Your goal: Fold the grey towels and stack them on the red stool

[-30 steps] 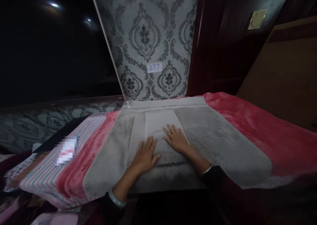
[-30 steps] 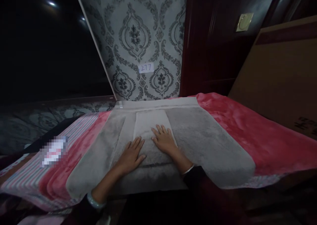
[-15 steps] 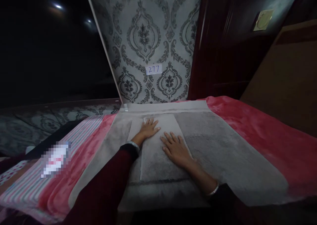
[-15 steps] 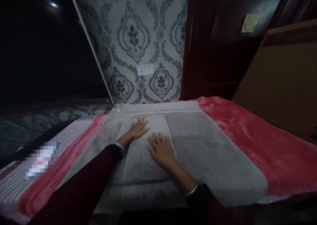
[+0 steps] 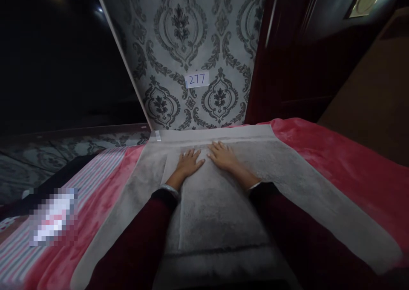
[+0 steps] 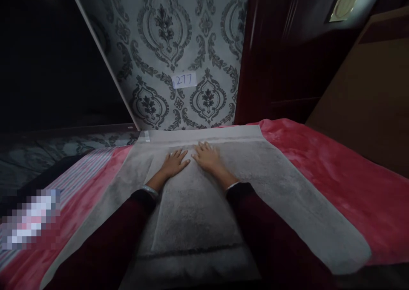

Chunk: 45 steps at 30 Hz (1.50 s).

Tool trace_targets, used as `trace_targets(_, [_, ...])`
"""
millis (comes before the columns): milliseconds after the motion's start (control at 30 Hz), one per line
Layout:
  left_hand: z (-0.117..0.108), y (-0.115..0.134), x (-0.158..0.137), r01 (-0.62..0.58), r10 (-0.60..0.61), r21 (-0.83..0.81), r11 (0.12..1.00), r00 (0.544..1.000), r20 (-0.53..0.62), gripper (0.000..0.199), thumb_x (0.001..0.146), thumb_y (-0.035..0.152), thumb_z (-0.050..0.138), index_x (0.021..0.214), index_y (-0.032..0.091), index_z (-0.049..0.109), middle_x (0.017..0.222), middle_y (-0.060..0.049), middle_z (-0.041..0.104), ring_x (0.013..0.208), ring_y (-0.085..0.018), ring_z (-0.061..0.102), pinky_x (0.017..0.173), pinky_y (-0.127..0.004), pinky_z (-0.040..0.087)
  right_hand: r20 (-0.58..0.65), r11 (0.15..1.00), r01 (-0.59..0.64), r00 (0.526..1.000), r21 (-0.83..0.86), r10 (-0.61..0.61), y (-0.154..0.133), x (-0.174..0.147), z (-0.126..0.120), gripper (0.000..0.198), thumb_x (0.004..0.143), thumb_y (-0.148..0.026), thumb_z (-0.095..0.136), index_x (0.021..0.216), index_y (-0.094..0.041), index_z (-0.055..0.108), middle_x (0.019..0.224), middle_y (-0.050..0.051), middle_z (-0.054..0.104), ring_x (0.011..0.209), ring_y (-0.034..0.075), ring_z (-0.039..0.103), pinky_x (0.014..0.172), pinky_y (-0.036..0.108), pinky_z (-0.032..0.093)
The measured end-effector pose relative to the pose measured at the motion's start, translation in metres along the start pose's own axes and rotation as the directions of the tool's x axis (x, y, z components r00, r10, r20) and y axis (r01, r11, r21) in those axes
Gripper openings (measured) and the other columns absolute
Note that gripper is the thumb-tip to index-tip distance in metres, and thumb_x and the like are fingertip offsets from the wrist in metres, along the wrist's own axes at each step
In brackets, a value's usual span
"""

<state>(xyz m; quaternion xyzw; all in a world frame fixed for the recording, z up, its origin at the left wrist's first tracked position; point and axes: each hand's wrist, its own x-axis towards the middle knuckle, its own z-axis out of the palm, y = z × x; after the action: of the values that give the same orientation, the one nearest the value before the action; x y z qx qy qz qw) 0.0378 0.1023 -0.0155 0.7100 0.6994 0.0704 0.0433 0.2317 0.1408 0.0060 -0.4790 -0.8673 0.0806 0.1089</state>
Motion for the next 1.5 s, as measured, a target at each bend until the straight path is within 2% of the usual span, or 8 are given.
trace_targets(167, [-0.003,-0.010,0.011,-0.001,0.002,-0.011,1.000,0.999,0.049,0.074,0.099,0.063,0.030,0.162,0.023,0.031,0.168,-0.011,0.030,0.155,-0.032,0.029,0.125,-0.053,0.018,0.039,0.992,-0.127,0.991,0.008,0.127,0.019,0.015,0.034,0.063,0.106,-0.056,0.027,0.163,-0.028,0.030,0.170,0.007,0.025,0.156,0.031,0.019,0.122,0.056,0.023])
trace_targets(400, [-0.002,-0.032,0.024,-0.050,0.051,-0.018,0.999,0.996,0.068,0.068,0.101,0.058,0.027,0.162,0.027,0.030,0.170,-0.007,0.026,0.158,-0.029,0.018,0.126,-0.056,0.013,0.035,0.989,-0.147,0.989,-0.001,0.147,0.028,0.016,0.038,0.067,0.105,-0.058,0.023,0.163,-0.026,0.030,0.170,0.009,0.023,0.156,0.033,0.020,0.122,0.055,0.022])
trace_targets(567, [-0.003,-0.028,0.020,0.122,-0.121,0.044,0.992,0.992,-0.022,0.063,0.103,0.049,0.022,0.160,0.025,0.035,0.170,-0.009,0.028,0.158,-0.034,0.018,0.123,-0.068,0.007,0.038,0.987,-0.159,0.987,-0.015,0.159,0.029,0.018,0.041,0.066,0.105,-0.057,0.021,0.164,-0.026,0.029,0.170,0.009,0.024,0.156,0.032,0.020,0.122,0.054,0.024])
trace_targets(733, [-0.022,-0.008,0.008,0.203,-0.200,0.074,0.976,0.979,-0.036,0.068,0.103,0.050,0.025,0.163,0.019,0.026,0.173,-0.013,0.015,0.159,-0.033,0.011,0.124,-0.066,0.004,0.055,0.989,-0.147,0.988,-0.003,0.147,0.031,0.019,0.035,0.068,0.105,-0.057,0.021,0.165,-0.024,0.026,0.171,0.011,0.021,0.157,0.033,0.018,0.123,0.055,0.022])
trace_targets(867, [-0.032,0.028,-0.036,-0.013,0.017,0.079,0.997,0.999,-0.040,0.073,0.101,0.054,0.033,0.162,0.014,0.027,0.171,-0.017,0.019,0.159,-0.033,0.013,0.126,-0.061,0.001,0.128,0.982,-0.183,0.976,0.034,0.178,0.026,0.014,0.022,0.066,0.106,-0.054,0.020,0.165,-0.025,0.023,0.172,0.010,0.016,0.158,0.034,0.011,0.122,0.060,0.018])
trace_targets(1000, [-0.012,0.053,-0.103,-0.339,0.341,-0.052,0.940,0.938,0.058,0.078,0.098,0.062,0.041,0.161,0.017,0.032,0.171,-0.015,0.022,0.159,-0.035,0.012,0.127,-0.058,0.002,0.091,0.997,-0.069,0.994,0.028,0.066,0.012,-0.014,0.022,0.062,0.107,-0.054,0.022,0.164,-0.030,0.029,0.173,0.007,0.014,0.158,0.037,0.008,0.120,0.067,0.015])
trace_targets(1200, [0.018,0.048,-0.141,-0.353,0.356,-0.112,0.929,0.935,0.004,0.070,0.099,0.056,0.043,0.160,0.022,0.034,0.172,-0.010,0.019,0.160,-0.031,0.008,0.128,-0.056,0.000,0.009,0.998,0.026,1.000,-0.062,-0.026,-0.002,-0.053,0.038,0.061,0.106,-0.052,0.026,0.164,-0.032,0.028,0.172,0.003,0.017,0.156,0.036,0.016,0.122,0.062,0.018])
trace_targets(1500, [0.010,0.038,-0.139,-0.330,0.330,-0.022,0.944,0.944,0.018,0.074,0.100,0.060,0.041,0.162,0.021,0.030,0.172,-0.014,0.017,0.160,-0.031,0.011,0.128,-0.057,0.009,0.007,0.998,0.047,0.999,-0.049,-0.047,0.000,-0.056,0.031,0.060,0.107,-0.051,0.031,0.163,-0.031,0.031,0.171,0.006,0.020,0.156,0.036,0.020,0.122,0.063,0.023])
